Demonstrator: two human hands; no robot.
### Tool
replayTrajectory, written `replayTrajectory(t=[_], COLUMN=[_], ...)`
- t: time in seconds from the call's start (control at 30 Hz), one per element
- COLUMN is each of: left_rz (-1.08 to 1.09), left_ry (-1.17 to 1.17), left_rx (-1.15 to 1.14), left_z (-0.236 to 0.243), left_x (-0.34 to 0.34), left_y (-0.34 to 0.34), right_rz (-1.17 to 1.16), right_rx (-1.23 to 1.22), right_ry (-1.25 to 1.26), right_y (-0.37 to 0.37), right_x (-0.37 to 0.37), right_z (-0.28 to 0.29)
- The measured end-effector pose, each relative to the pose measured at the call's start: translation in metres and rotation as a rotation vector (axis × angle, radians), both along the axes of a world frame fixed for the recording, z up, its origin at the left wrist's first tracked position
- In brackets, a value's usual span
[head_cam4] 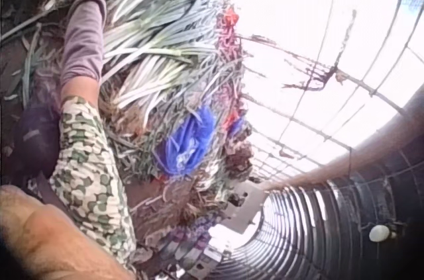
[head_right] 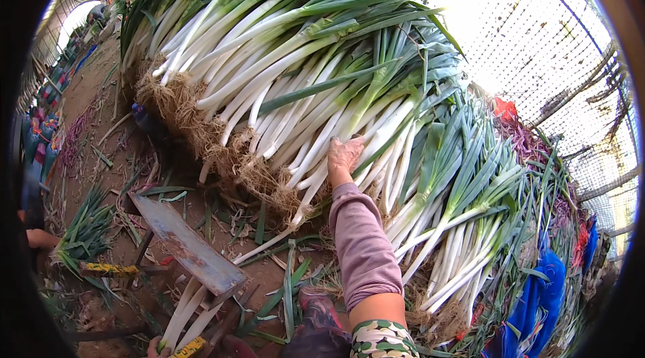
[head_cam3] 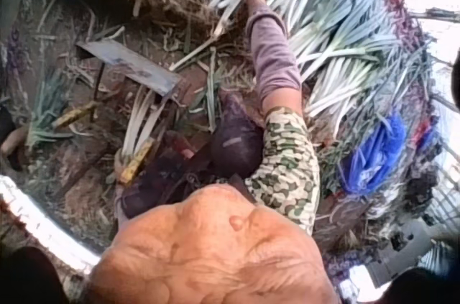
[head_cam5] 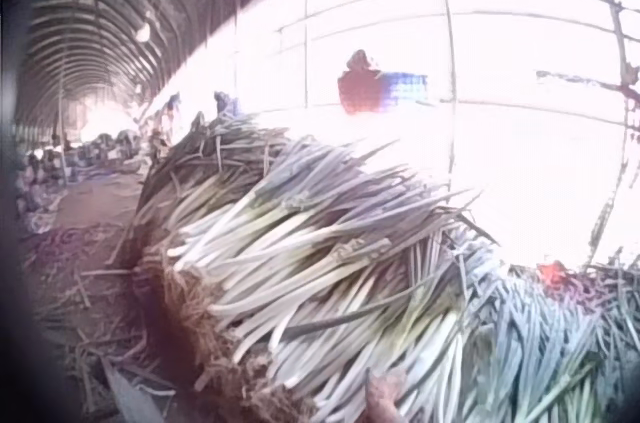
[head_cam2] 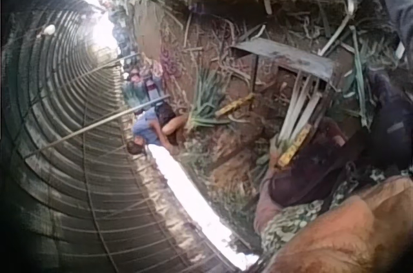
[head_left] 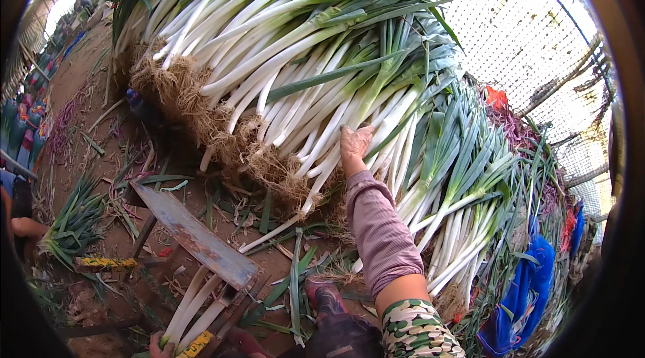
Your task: The person selects green onions from a large pile, trims the root ends using a fixed blade on a wooden stand, and places the trimmed onions aside. The process is repeated for several onions throughout the clip.
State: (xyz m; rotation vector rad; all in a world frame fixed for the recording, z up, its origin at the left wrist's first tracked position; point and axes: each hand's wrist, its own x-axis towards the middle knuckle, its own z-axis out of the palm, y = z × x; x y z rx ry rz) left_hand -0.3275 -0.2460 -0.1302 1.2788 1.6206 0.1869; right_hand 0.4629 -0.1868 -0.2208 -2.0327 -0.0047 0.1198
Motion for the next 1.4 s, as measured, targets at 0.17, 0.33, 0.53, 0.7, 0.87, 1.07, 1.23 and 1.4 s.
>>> replayTrajectory(t=[0.17,0.33,0.53,0.7,0.87,1.07,1.23,1.4], left_rz=[-0.283,-0.176,-0.200,-0.223,-0.295,-0.236,0.026,-0.413], left_ry=[0.196,0.158,0.148,0.156,0.135,-0.102,-0.632,-1.228], left_rx=[0.099,0.055,0.069,0.136,0.254,0.622,0.721,-0.184], left_z=[-0.016,-0.003,-0.008,-0.005,-0.021,-0.045,0.196,0.217], left_x=[-0.032,-0.010,-0.004,0.001,-0.013,-0.039,0.141,0.340], left_y=[0.008,-0.002,0.001,-0.004,-0.011,0.053,0.011,-0.070], right_rz=[0.096,0.257,0.318,0.439,0.437,0.475,0.563,0.658], right_rx=[-0.076,0.636,1.016,1.177,1.151,1.123,0.991,0.842], right_ry=[0.182,0.449,0.749,0.868,0.990,1.115,1.090,0.993], right_y=[-0.001,-0.030,-0.071,-0.170,-0.275,-0.385,-0.412,-0.444], right_x=[0.013,0.010,-0.006,-0.052,-0.118,-0.182,-0.237,-0.264], right_z=[0.006,0.027,0.065,0.103,0.166,0.238,0.306,0.334])
